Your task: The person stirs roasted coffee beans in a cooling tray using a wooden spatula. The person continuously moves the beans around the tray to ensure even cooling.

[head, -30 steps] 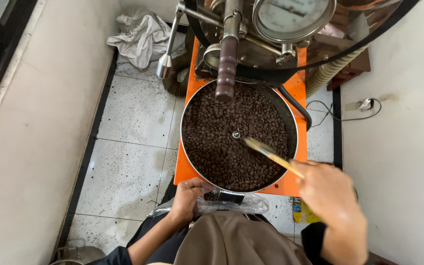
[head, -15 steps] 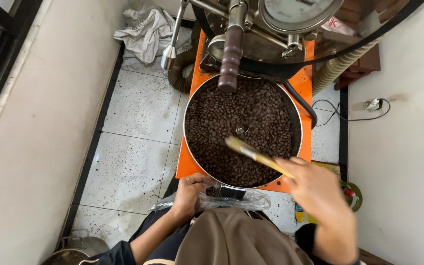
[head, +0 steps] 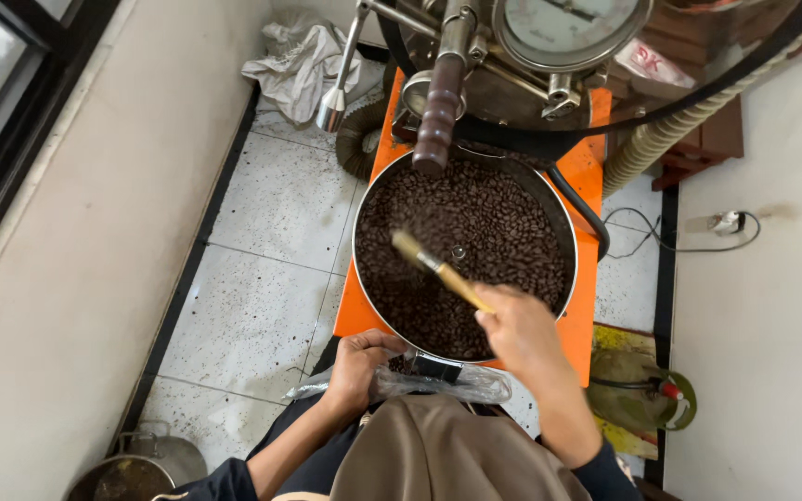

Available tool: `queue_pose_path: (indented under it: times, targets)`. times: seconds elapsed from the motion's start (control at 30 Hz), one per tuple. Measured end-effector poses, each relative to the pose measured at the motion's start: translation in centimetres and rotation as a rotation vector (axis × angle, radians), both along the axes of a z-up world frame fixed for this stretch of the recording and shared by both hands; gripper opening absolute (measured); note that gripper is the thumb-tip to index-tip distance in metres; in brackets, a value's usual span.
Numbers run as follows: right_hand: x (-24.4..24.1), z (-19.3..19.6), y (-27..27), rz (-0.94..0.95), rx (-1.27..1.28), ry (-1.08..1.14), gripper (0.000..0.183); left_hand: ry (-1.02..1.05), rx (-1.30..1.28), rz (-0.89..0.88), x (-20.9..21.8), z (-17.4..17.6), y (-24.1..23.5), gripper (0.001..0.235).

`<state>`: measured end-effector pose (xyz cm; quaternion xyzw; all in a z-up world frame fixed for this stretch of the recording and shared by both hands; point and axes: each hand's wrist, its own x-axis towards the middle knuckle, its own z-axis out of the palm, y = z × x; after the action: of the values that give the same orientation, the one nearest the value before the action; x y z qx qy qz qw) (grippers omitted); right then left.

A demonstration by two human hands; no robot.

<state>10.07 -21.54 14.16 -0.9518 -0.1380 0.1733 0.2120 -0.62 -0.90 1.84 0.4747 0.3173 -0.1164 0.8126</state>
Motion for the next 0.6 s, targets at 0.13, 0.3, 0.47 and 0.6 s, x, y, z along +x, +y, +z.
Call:
queue_pose_path:
  times: [0.13, 0.3, 0.47, 0.6]
  targets:
    - [1.7, 3.2, 0.5, -0.035, -0.067, 0.001, 0.045, -0.061, 0.062, -0.024, 0.1, 0.5, 0.0, 0.024]
    - [2.5, 4.2, 5.1, -0.023, -0.236, 0.096, 0.054, -0.091, 0.071, -0.010, 0.3, 0.1, -0.1, 0.028]
    - [0.7, 0.2, 2.1, 0.338, -0.353, -0.314, 0.065, -0.034, 0.072, -0.024, 0.3, -1.1, 0.0, 0.023]
    - [0.5, 7.6, 0.5, 0.291, -0.496, -0.018, 0.068, -0.029, 0.087, -0.031, 0.4, -0.6, 0.0, 0.019]
